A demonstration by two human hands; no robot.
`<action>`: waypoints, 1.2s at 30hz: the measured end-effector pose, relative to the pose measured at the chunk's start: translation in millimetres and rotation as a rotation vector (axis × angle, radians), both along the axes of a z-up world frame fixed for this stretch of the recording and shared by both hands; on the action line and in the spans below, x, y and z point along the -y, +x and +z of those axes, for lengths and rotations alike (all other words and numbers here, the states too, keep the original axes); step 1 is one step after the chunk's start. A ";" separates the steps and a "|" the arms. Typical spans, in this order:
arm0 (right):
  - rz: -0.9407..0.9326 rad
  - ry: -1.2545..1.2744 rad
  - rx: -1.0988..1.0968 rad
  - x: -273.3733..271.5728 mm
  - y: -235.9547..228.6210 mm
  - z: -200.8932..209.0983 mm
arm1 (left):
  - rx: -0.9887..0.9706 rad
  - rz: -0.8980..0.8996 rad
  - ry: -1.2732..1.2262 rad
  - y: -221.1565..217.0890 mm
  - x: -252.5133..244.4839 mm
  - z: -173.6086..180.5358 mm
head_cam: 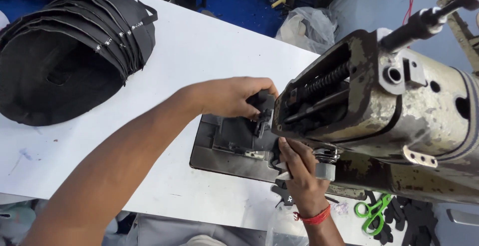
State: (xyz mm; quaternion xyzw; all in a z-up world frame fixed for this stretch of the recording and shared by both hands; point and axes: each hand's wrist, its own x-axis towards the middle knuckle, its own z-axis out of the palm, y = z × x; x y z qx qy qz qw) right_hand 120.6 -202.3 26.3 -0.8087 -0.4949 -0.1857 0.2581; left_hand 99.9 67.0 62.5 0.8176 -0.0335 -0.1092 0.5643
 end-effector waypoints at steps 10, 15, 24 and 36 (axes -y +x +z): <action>0.036 0.024 0.044 1.8 -0.9 0.0 | -0.101 -0.019 0.021 11.0 1.8 5.0; -0.005 0.026 0.103 -0.9 -4.8 -0.3 | -0.023 -0.119 0.108 30.5 0.2 3.5; -0.098 0.098 -0.003 -5.0 -17.8 1.9 | 0.043 -0.147 0.139 47.5 -5.7 2.6; -0.197 0.012 -0.857 9.2 -78.0 -123.2 | 0.374 0.355 0.235 -11.9 10.2 -6.7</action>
